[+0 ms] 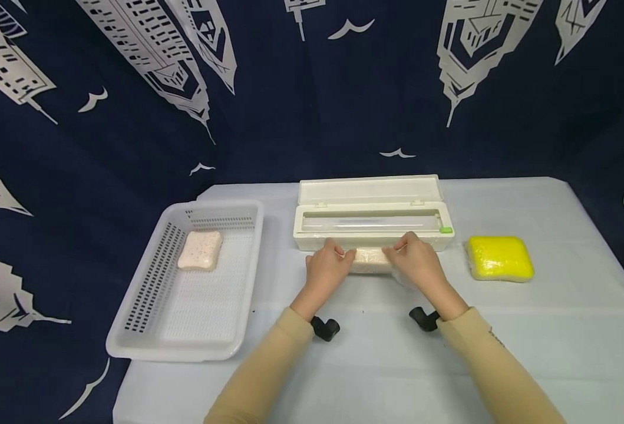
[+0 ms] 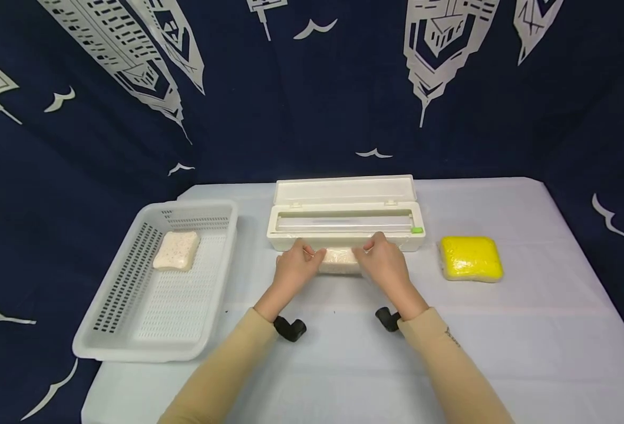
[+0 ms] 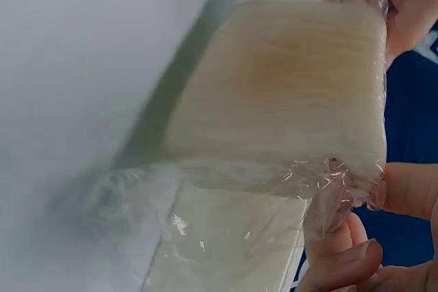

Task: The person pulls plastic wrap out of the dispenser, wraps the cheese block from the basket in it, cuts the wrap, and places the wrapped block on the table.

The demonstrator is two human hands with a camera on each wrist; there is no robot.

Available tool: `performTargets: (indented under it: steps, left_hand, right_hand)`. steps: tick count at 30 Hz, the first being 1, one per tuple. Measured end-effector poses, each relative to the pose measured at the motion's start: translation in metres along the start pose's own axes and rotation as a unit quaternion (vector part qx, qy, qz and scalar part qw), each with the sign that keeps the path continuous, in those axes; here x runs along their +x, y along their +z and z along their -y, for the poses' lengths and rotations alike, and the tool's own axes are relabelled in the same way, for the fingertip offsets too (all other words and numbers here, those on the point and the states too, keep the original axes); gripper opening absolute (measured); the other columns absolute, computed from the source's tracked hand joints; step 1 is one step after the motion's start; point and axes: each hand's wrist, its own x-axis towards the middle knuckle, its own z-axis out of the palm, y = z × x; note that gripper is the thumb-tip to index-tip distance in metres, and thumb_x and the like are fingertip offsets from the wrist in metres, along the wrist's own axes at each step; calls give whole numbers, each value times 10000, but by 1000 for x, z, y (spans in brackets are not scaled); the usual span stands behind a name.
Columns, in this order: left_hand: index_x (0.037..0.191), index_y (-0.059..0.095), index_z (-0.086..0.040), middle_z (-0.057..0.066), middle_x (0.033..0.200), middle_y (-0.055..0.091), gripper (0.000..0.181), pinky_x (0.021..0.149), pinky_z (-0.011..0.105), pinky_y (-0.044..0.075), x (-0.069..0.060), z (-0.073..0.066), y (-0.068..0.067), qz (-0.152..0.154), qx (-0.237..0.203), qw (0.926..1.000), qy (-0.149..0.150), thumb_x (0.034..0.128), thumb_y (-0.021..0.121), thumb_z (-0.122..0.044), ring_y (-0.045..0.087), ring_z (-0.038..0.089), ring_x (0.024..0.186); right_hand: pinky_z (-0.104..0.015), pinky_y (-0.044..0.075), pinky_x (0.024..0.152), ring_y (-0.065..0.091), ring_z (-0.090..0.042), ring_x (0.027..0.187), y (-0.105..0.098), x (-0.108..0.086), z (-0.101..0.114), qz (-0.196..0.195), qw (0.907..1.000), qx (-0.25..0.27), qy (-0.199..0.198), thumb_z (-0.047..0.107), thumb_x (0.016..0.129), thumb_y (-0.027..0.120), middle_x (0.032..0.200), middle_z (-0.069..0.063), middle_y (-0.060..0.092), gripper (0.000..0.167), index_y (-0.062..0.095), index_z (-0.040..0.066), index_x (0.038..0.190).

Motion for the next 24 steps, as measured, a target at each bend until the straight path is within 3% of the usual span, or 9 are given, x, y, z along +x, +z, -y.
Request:
performTargets:
  steps: [5, 9, 16, 24]
  left_hand:
    - [843, 581, -118, -20, 651, 590, 316, 863, 430, 380, 18, -1, 2, 65, -313, 9989, -357, 949, 587, -416, 544, 166, 618]
    - [808, 573, -117, -6, 632, 587, 339, 907, 477, 396, 27, -1, 5, -29, -471, 9977, -484, 952, 587, -423, 548, 183, 624]
    - [817, 584, -102, 8, 647, 601, 352, 899, 487, 403, 30, 0, 9, -246, -531, 9969, -531, 941, 601, -431, 551, 187, 645]
    - [805, 560, -113, -23, 640, 557, 359, 780, 382, 371, 29, 4, 14, -350, -474, 9972, -455, 933, 616, -444, 524, 158, 641]
  right_hand:
    - [-394, 499, 671, 641, -326, 859, -6, 23, 1, 381, 9985, -6, 390, 377, 953, 577, 1038, -249, 672, 439, 572, -48, 1066]
    - [-393, 489, 684, 615, -330, 875, -7, 34, 2, 421, 9977, -55, 526, 380, 954, 572, 1037, -244, 656, 432, 579, -42, 1044]
    - [-347, 460, 629, 596, -295, 800, -5, 36, 2, 203, 9982, -130, 545, 398, 951, 582, 966, -216, 664, 424, 591, -23, 999]
    - [-318, 446, 598, 584, -267, 734, 4, 35, -4, -143, 9981, 81, 600, 382, 941, 622, 890, -182, 661, 406, 593, -22, 975]
